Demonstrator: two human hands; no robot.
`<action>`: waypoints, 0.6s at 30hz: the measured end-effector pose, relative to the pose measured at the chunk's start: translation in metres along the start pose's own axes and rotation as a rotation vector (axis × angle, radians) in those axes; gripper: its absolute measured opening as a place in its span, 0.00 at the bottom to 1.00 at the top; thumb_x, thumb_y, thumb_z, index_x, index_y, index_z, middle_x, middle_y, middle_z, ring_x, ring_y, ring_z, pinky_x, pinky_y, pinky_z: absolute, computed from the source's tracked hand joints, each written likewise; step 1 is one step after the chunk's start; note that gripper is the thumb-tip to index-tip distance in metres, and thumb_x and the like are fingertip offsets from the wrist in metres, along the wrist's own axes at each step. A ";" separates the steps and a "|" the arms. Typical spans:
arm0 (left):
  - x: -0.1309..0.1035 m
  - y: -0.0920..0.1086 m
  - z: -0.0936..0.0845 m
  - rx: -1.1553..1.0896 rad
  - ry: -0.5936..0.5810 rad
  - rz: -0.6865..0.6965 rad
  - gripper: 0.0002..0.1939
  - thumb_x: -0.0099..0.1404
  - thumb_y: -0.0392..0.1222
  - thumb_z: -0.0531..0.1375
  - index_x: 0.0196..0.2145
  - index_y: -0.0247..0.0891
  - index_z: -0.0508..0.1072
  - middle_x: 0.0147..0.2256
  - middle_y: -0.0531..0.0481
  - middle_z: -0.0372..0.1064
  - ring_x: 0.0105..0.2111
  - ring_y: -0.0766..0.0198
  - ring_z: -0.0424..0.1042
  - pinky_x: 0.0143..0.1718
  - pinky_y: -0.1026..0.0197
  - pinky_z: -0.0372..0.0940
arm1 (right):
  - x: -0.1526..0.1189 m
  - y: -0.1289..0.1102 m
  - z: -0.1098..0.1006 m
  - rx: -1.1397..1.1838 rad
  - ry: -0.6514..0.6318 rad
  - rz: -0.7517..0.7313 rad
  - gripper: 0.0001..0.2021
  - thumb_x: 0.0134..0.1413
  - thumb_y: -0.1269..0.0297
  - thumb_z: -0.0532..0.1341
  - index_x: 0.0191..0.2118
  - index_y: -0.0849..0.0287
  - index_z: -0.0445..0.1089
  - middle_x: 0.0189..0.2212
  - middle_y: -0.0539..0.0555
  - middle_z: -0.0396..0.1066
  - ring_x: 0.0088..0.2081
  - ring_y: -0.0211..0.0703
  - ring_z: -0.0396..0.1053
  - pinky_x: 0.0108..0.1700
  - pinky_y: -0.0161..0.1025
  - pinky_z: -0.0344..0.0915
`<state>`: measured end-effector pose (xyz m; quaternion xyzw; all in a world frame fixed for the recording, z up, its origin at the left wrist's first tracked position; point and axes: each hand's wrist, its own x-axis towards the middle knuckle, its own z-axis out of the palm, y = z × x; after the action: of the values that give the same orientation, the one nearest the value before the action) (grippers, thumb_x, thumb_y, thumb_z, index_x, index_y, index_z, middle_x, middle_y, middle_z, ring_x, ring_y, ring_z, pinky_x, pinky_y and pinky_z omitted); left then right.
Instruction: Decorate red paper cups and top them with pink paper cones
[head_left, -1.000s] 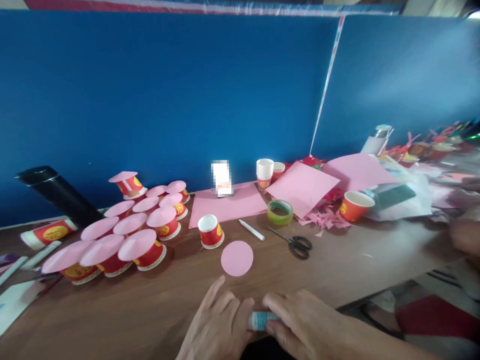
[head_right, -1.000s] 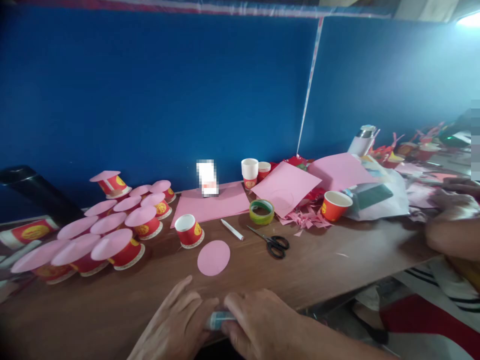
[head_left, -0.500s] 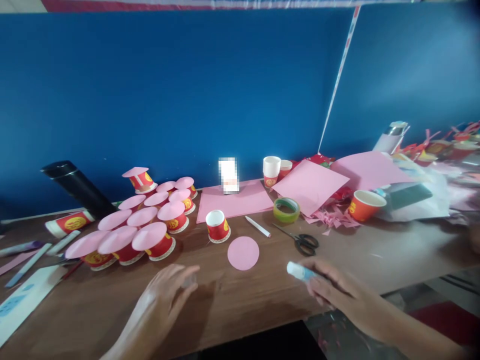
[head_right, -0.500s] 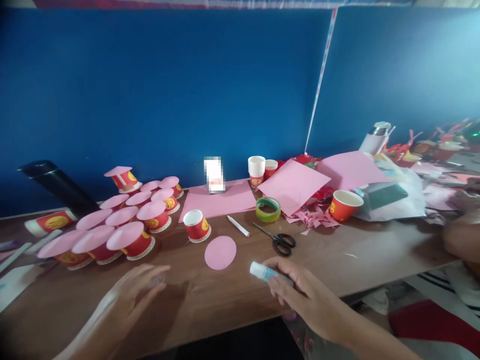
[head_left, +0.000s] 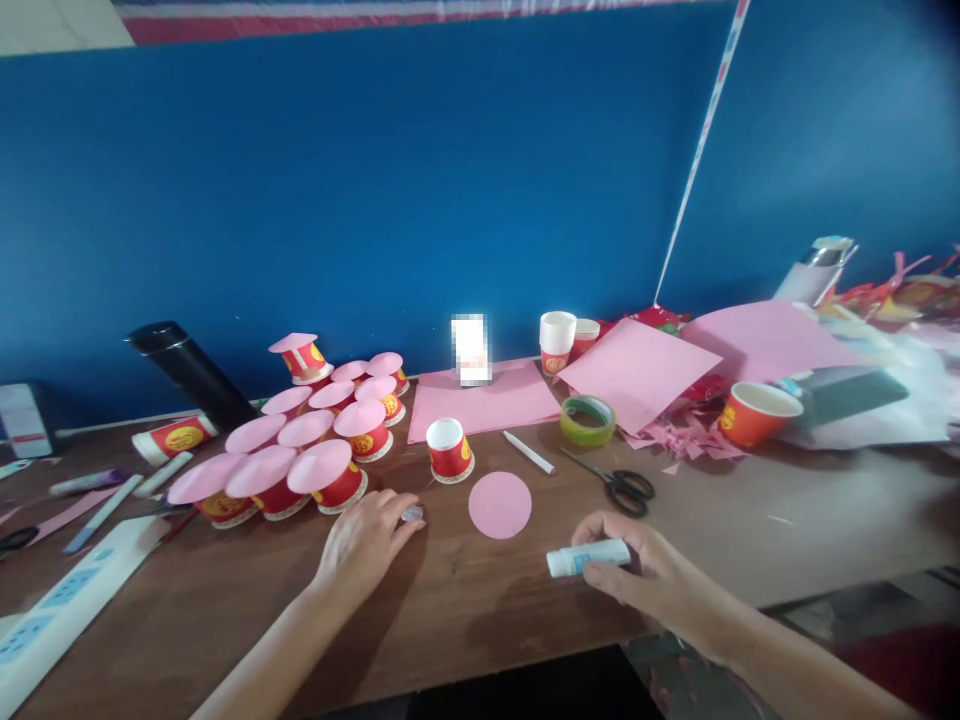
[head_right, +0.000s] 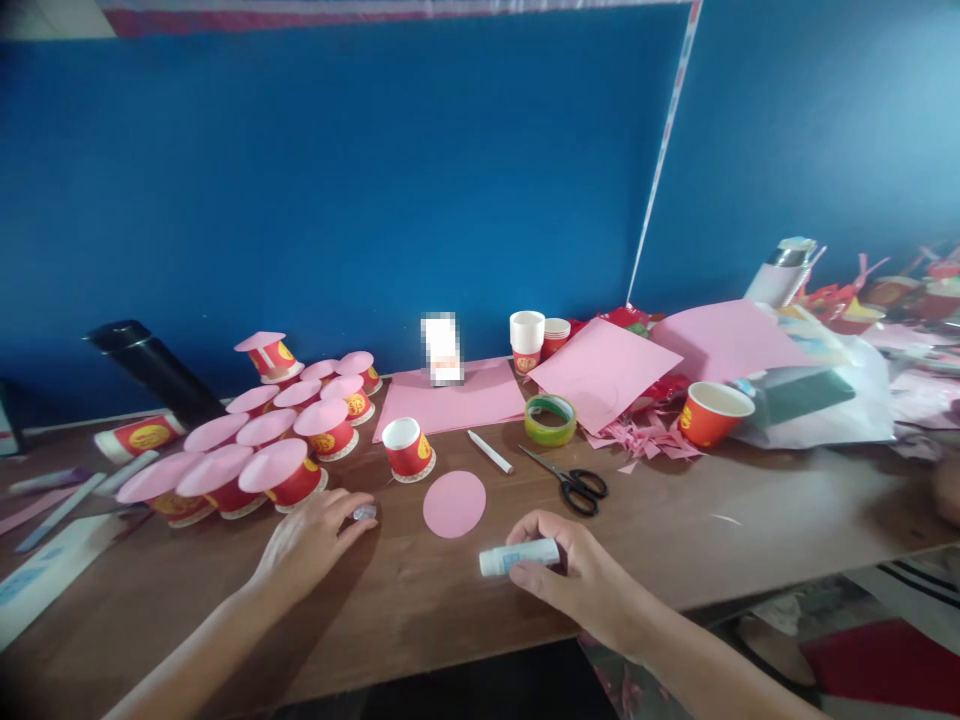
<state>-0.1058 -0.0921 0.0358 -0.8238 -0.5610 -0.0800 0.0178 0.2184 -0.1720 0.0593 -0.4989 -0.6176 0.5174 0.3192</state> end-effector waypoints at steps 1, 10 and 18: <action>0.001 -0.002 0.001 0.005 0.001 -0.001 0.14 0.62 0.47 0.52 0.43 0.42 0.70 0.35 0.48 0.69 0.36 0.58 0.68 0.36 0.58 0.60 | 0.002 0.001 0.000 0.021 0.007 0.002 0.09 0.50 0.62 0.62 0.36 0.59 0.66 0.25 0.46 0.58 0.26 0.31 0.52 0.27 0.30 0.50; -0.014 0.033 -0.002 -0.086 0.200 0.247 0.16 0.63 0.44 0.52 0.48 0.39 0.66 0.44 0.45 0.68 0.44 0.57 0.66 0.47 0.53 0.60 | 0.024 0.019 0.010 0.802 0.133 0.128 0.12 0.49 0.56 0.64 0.33 0.60 0.67 0.20 0.44 0.56 0.22 0.29 0.52 0.22 0.29 0.47; 0.009 0.069 0.011 -0.207 0.142 0.411 0.16 0.64 0.32 0.47 0.45 0.40 0.68 0.44 0.46 0.69 0.45 0.59 0.67 0.50 0.50 0.60 | 0.040 0.010 0.021 1.001 0.068 0.195 0.13 0.50 0.58 0.63 0.25 0.61 0.62 0.19 0.45 0.59 0.20 0.28 0.54 0.20 0.27 0.46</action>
<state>-0.0376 -0.1074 0.0304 -0.9105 -0.3674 -0.1895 -0.0114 0.1905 -0.1413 0.0393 -0.3568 -0.2339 0.7606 0.4893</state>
